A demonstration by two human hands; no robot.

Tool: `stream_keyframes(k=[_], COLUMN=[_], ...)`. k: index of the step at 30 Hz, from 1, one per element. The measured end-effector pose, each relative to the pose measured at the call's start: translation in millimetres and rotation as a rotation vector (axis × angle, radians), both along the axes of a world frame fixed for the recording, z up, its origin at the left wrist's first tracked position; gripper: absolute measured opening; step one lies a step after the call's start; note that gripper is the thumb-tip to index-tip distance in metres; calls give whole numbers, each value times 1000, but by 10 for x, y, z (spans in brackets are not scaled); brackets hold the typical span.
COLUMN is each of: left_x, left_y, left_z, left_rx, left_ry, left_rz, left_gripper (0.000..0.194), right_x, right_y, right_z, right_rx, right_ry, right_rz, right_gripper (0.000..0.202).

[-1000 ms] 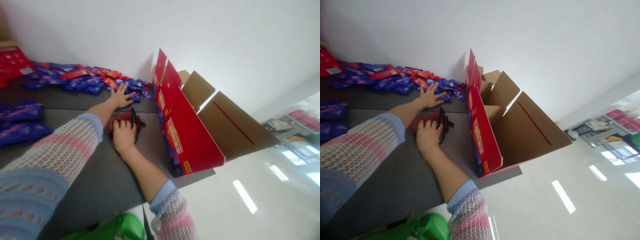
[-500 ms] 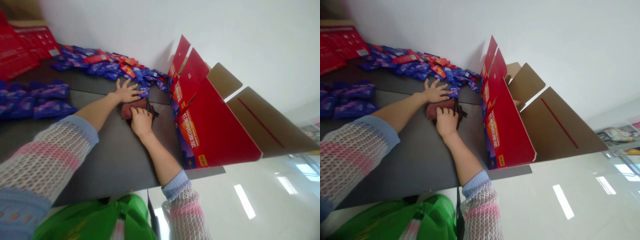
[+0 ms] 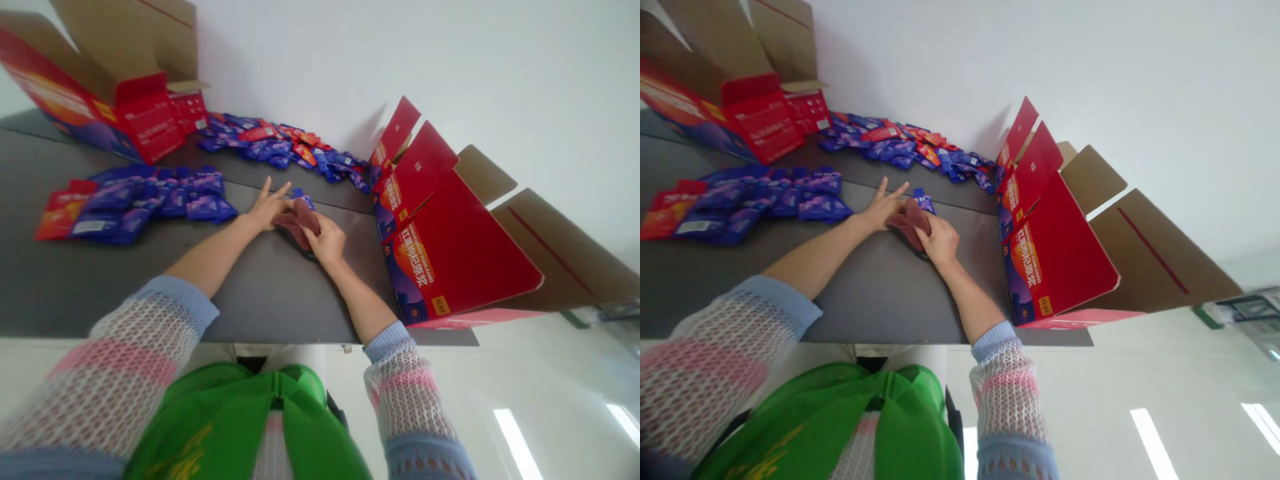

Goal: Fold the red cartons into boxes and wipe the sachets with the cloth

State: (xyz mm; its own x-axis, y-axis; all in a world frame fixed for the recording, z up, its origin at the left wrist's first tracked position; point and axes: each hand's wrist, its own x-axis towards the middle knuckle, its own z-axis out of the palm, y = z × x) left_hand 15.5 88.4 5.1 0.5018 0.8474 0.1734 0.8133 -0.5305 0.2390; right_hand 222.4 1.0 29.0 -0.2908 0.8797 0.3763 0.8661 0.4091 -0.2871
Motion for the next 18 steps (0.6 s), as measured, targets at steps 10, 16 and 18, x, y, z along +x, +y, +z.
stream_keyframes(k=[10,16,18], left_x=[-253,239,453], left_y=[-482,-917,-958], left_z=[103,74,85], left_rx=[234,223,131], left_ry=[-93,-28,55], left_rz=[152,261,314], left_gripper=[29,66,76], right_x=[266,256,250], right_y=[20,97,99], right_z=[142,48,27], right_rx=[180,117,117], right_ry=[406,471,447], right_rz=[-324,-294,-240], right_gripper=[51,48,46])
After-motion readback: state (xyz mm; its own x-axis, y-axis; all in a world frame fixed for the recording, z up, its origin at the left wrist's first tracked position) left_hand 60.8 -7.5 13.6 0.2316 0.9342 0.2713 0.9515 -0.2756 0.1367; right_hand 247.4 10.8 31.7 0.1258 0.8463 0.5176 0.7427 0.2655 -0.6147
